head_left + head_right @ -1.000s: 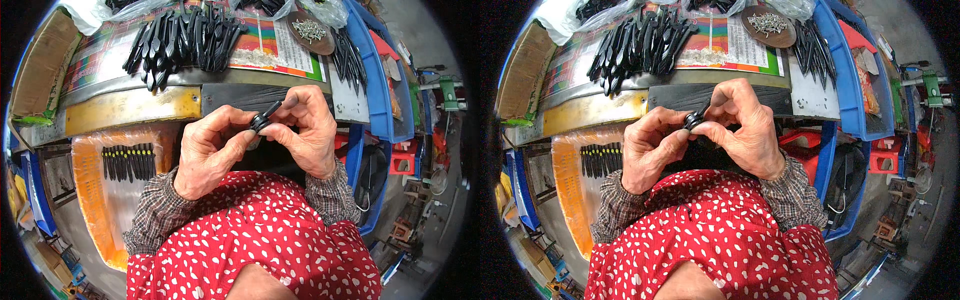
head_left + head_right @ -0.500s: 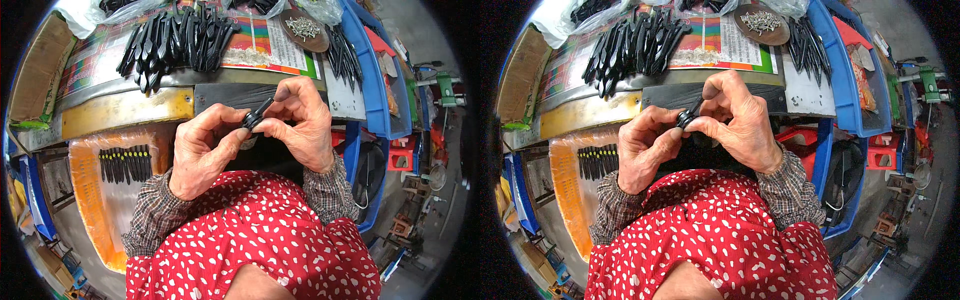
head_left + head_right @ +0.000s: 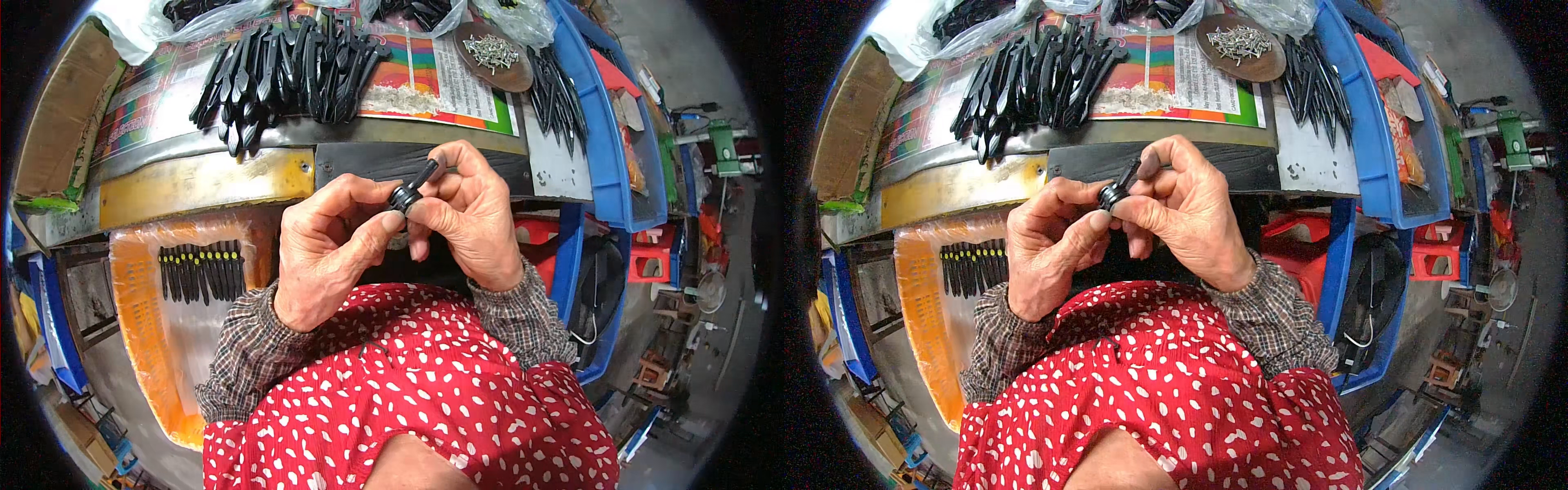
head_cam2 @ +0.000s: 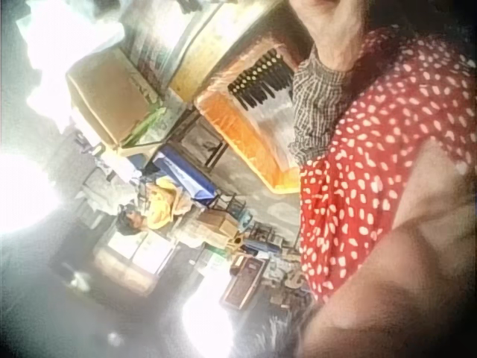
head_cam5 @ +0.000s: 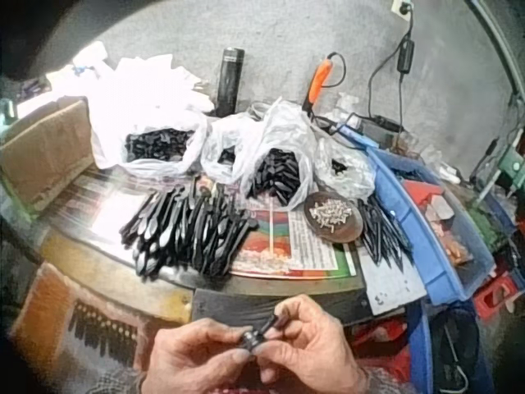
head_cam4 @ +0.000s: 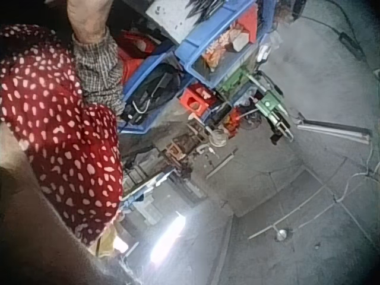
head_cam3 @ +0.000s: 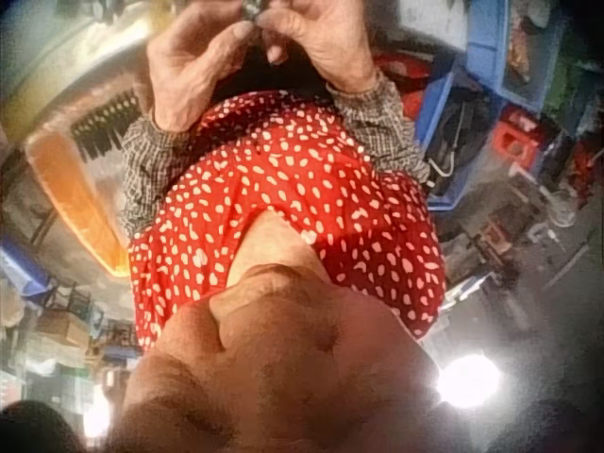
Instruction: The person assembles small black plastic industrial components by hand, then places the assembled components into a yellow plastic tray.
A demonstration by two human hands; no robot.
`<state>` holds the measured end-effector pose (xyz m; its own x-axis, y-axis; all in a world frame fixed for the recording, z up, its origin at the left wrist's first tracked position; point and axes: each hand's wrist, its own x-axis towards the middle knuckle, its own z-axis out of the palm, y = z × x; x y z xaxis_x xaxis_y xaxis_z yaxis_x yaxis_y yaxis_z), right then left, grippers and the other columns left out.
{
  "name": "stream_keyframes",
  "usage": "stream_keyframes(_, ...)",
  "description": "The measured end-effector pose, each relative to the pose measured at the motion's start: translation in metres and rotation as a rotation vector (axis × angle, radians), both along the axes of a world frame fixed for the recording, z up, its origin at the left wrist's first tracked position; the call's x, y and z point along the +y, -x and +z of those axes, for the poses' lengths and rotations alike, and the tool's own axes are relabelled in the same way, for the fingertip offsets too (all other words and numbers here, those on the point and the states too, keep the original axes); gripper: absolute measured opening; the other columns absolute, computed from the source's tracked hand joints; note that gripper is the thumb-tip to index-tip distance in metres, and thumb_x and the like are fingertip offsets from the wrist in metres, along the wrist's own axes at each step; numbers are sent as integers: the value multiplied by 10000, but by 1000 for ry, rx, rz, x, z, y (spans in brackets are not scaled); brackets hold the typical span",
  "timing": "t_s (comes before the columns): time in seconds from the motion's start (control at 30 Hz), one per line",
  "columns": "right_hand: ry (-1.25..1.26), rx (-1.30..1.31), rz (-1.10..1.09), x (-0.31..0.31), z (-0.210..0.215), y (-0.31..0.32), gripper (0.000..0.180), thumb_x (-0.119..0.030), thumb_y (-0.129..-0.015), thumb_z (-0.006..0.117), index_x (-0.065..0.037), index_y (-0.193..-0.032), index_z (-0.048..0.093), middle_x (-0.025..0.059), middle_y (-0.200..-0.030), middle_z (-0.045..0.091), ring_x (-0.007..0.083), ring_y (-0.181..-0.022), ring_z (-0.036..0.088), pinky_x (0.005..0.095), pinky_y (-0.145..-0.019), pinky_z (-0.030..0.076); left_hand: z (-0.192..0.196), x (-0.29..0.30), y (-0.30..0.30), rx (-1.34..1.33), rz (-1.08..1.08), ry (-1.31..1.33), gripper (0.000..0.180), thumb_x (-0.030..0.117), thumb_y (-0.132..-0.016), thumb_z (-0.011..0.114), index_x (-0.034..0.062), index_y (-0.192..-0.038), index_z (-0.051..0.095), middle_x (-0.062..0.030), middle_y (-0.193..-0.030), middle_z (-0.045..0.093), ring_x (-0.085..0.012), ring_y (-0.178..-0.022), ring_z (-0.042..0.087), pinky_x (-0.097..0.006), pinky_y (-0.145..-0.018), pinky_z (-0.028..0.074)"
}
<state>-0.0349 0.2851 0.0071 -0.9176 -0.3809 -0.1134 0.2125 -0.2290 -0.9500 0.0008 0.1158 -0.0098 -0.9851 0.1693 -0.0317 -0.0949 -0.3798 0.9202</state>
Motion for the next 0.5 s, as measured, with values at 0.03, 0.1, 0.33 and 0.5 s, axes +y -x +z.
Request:
stream_keyframes(0.03, 53, -55, -6, -1, -3, -1, 316, -4, -818, 645, -32, -1000, 388, 82, -758, 587, 117, -521, 572, 223, -441, 489, 0, 0, 0, 0, 2, 0, 169, 26, -868, 604, -18, -1030, 587, -2, -774, 607, -7, -595, 475, -156, -496, 378)
stream_keyframes(0.1, 104, -83, 8, -3, -7, -2, 317, -11, -820, 647, -33, -1006, 392, 71, -750, 576, 115, -552, 576, 218, -440, 485, 1, 0, -1, -56, -12, -74, 161, 33, -874, 599, -15, -1027, 587, -7, -768, 609, -12, -586, 475, -158, -490, 375)
stream_keyframes(0.33, 65, 147, -123, -12, -10, -8, 328, -14, -820, 654, -40, -1034, 407, 57, -824, 561, 106, -676, 587, 200, -506, 486, 0, 1, 0, -19, 13, -98, 158, 56, -870, 598, 3, -1016, 576, -75, -806, 628, -54, -550, 486, -165, -439, 339)
stream_keyframes(0.5, -138, 555, -216, -17, -15, -13, 221, -7, -830, 642, 2, -1000, 500, 65, -898, 543, 114, -756, 600, 222, -634, 514, -2, 2, 0, -30, 24, -150, 161, 46, -878, 581, 6, -1033, 567, -78, -805, 628, -54, -542, 479, -170, -435, 342)
